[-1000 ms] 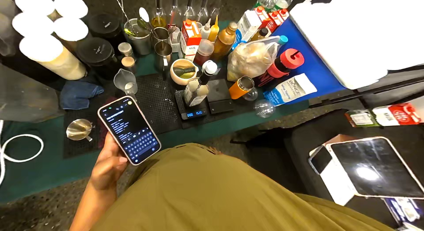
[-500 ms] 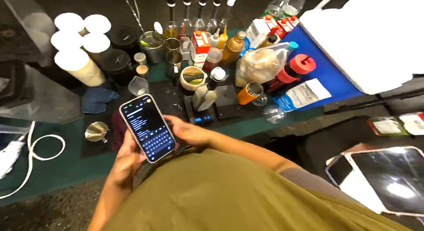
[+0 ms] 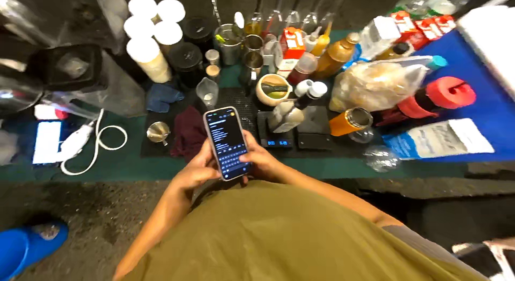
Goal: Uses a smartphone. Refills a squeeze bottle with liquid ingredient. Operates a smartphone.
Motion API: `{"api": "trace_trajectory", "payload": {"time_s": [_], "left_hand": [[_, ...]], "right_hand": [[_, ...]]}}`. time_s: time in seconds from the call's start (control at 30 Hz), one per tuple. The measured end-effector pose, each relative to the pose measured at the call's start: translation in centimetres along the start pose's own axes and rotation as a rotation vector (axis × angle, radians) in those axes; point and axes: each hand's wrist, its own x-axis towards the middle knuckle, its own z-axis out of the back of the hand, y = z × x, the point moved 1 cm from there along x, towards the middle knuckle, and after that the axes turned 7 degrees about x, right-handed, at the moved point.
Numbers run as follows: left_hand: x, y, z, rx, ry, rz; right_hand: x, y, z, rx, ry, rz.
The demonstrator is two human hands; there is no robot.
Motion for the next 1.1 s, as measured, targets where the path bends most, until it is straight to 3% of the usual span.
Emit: {"api": "trace_trajectory", "payload": {"time_s": [0.33,0.53,0.77,1.1], "left_hand": [[0.8,-1.7,-0.2,0.210,0.055,0.030],[0.3,-1.5,-0.9,0.090,-0.025,0.017],[0.1,-1.8,-1.8,0.119,-0.108,0.035],[-0.1,-1.6,-2.5,0.145,-0.151,0.008]], "right_hand": [[-0.5,0.4,-0.5,-0.042,0.063,0.159],[-0.9,0.4,-0.6,-0.064,0.074,0.166],[-1.3,0.8,-1.7,-0.242,-0.054,0.224],[-1.0,0.4,-2.2,-0.234,-0.104,0.258]]}}
